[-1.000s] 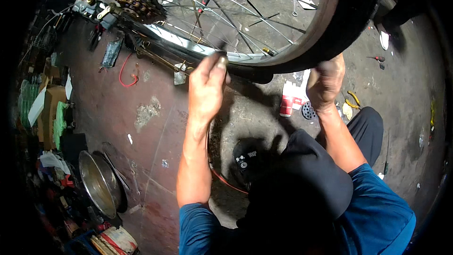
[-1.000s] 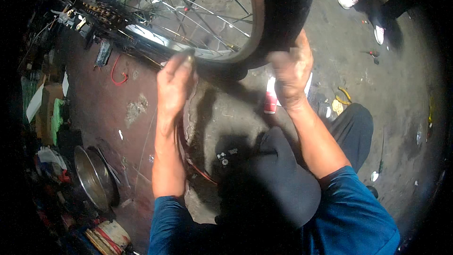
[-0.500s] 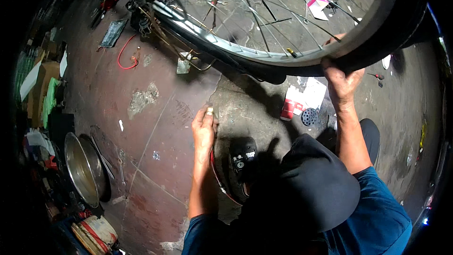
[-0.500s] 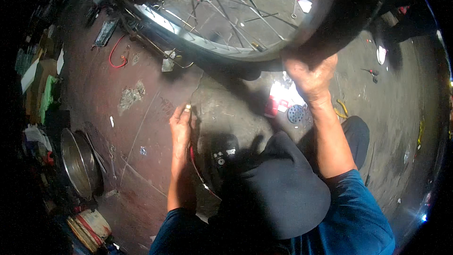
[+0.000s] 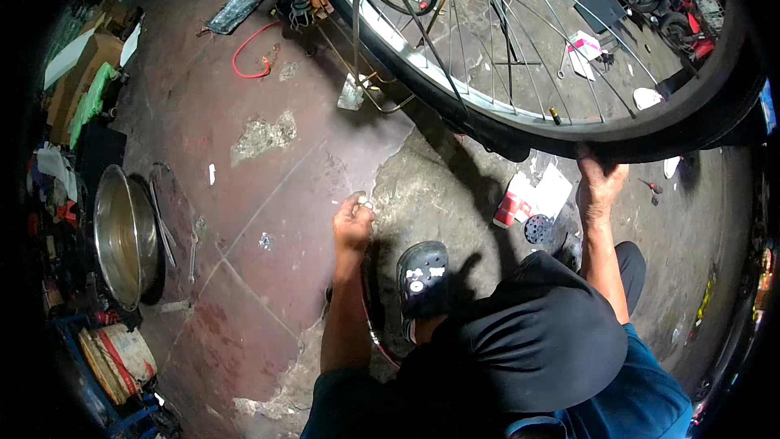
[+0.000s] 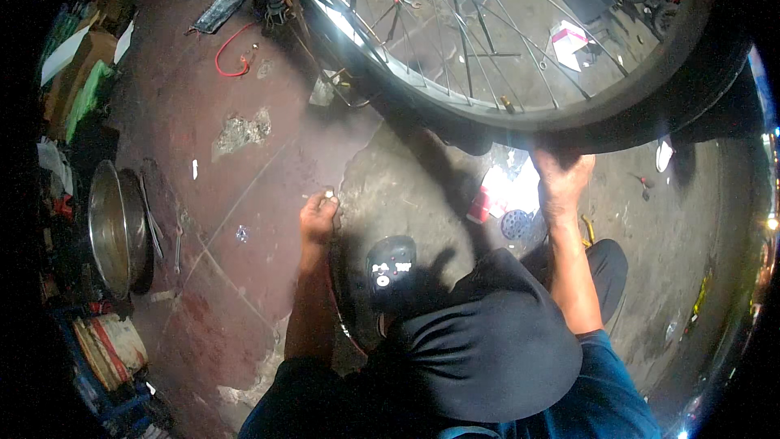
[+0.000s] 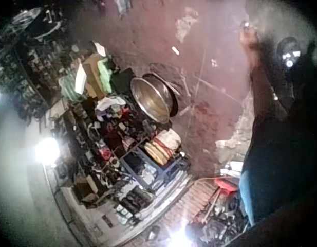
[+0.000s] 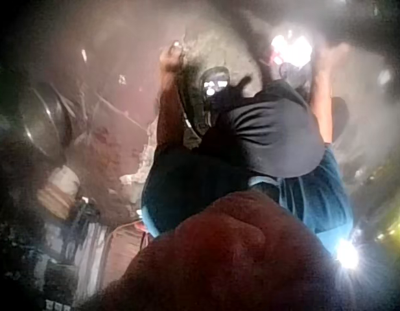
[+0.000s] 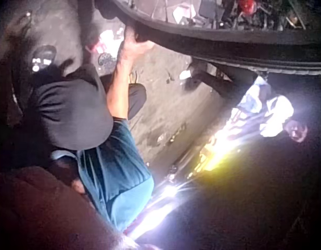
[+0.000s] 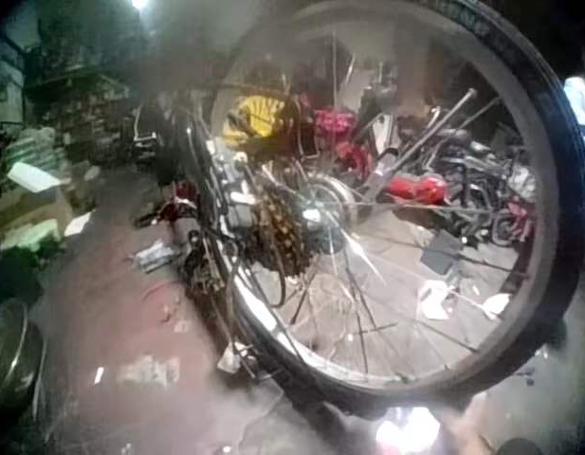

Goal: The person fits a bicycle tire onto a wheel rim by hand and inflates the tire using an air hose.

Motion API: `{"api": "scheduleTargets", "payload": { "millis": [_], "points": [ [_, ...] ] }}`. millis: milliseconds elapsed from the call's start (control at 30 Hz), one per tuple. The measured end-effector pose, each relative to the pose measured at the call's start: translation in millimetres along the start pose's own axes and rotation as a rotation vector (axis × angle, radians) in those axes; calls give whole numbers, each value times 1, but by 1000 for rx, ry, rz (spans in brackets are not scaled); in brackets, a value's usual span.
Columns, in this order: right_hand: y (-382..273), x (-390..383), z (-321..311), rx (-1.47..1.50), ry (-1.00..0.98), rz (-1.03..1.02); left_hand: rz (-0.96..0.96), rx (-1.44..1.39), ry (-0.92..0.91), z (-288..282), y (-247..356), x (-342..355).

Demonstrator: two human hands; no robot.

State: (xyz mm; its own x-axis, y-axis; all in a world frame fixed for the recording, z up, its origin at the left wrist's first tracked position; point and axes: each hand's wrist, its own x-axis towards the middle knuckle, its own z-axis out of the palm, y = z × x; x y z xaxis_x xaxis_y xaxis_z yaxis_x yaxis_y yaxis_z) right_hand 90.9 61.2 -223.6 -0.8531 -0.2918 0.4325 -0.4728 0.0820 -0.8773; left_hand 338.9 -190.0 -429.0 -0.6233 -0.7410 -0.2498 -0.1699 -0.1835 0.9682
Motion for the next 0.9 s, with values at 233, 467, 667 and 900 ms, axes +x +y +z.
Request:
{"api": "scheduleTargets", "payload": {
  "millis": [233,467,667,900],
  "points": [
    [-10,5,5,96,76,1,-122,-185,61,8,19,-3],
    [-7,5,2,81,64,-25,-225,-162,33,8,30,-8],
    [-28,18,7,195,99,-130,-209,-225,3,5,21,-5],
    [-51,36,5,102,85,-176,-233,-117,58,13,41,-6]
  ]
}}
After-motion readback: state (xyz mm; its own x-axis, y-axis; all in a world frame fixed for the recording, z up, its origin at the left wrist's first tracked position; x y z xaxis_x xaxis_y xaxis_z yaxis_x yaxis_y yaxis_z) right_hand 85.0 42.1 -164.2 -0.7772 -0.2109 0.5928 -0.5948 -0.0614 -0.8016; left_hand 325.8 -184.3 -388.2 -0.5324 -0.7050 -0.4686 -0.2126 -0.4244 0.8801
